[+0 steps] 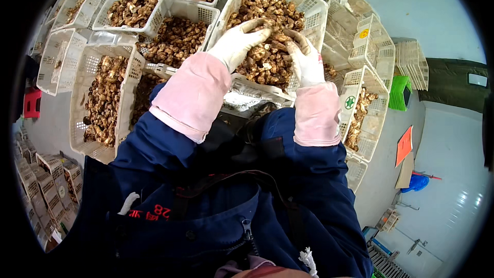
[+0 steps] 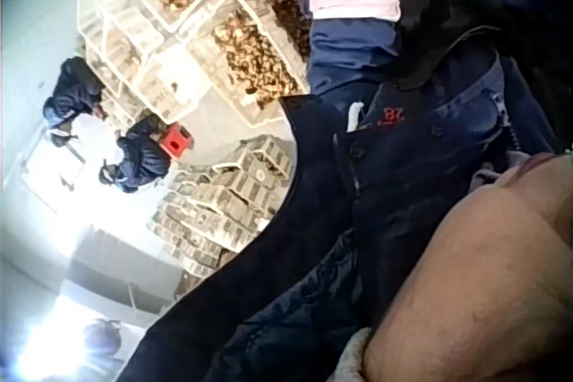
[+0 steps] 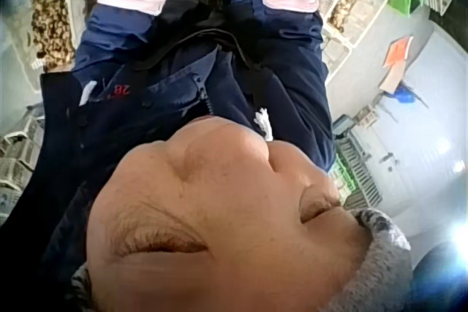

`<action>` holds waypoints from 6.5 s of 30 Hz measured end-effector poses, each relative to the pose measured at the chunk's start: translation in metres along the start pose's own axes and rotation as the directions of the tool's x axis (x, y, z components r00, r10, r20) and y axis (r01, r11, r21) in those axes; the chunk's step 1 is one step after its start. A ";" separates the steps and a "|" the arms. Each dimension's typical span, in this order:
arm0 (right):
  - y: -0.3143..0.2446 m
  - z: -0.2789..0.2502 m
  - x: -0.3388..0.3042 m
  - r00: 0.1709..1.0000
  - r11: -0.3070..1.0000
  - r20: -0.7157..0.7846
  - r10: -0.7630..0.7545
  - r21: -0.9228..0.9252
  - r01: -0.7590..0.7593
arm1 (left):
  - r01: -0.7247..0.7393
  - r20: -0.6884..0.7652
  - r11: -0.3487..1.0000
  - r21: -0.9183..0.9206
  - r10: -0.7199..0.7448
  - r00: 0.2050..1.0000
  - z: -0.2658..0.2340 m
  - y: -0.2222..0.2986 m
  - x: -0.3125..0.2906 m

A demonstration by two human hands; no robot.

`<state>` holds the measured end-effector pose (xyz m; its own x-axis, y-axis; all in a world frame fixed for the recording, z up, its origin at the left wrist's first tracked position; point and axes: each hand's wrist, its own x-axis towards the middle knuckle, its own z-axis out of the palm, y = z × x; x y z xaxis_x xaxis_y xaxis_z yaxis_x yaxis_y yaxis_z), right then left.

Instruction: The person sorts tubers into plastic crates by hand, picking them up from a pile and placing them into different containers.

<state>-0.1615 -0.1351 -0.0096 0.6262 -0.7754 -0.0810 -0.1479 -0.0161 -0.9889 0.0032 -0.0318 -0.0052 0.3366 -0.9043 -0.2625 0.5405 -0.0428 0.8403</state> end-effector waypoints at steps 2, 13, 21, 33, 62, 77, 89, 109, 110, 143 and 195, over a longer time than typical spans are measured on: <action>-0.003 0.002 0.002 0.998 0.999 0.028 0.049 -0.009 -0.049 | 0.065 0.086 0.995 -0.069 -0.059 0.995 -0.006 -0.001 -0.001; -0.028 0.023 -0.025 0.984 0.981 0.112 -0.142 0.149 0.125 | -0.312 -0.058 0.947 0.080 0.317 0.947 -0.049 0.031 -0.058; -0.018 -0.028 -0.016 0.993 0.840 0.114 -0.026 0.542 -0.040 | -0.436 -0.564 0.890 -0.132 0.295 0.771 -0.211 0.057 -0.203; -0.036 -0.008 -0.040 0.996 0.643 0.086 0.024 0.761 -0.081 | -0.371 -0.471 0.668 -0.645 0.035 0.881 -0.253 -0.017 -0.239; 0.034 -0.019 -0.015 0.973 0.940 -0.070 0.221 0.283 -0.193 | -0.224 -0.199 0.972 0.068 0.233 0.952 -0.180 -0.014 -0.188; 0.038 -0.015 -0.004 0.966 0.930 -0.023 0.257 0.279 -0.241 | 0.016 -0.459 0.984 -0.176 -0.097 0.883 -0.197 -0.030 -0.178; 0.035 -0.006 -0.001 0.974 0.932 -0.014 0.228 0.292 -0.214 | 0.034 -0.561 0.936 -0.352 -0.240 0.792 -0.273 -0.076 -0.201; 0.039 -0.018 -0.001 0.985 0.965 0.023 0.173 0.196 -0.174 | 0.055 -0.126 0.854 -0.517 -0.139 0.982 -0.253 -0.098 -0.175; 0.041 -0.020 0.001 0.984 0.963 0.049 0.170 0.201 -0.177 | 0.096 -0.160 0.858 -0.505 -0.203 0.966 -0.256 -0.105 -0.175; 0.105 -0.038 0.011 0.902 0.321 0.109 0.418 -0.946 -0.035 | -0.225 -0.277 0.915 -0.336 0.132 0.952 -0.027 -0.033 -0.025; 0.011 0.023 0.003 0.990 0.989 -0.013 -0.140 -0.050 0.140 | 0.102 -0.088 0.980 -0.172 -0.118 0.989 -0.016 -0.013 -0.024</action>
<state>-0.1443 -0.1231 -0.0240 0.6309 -0.7735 0.0603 -0.0974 -0.1561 -0.9829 0.0003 -0.0032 -0.0171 0.3366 -0.8522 -0.4005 0.6963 -0.0610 0.7151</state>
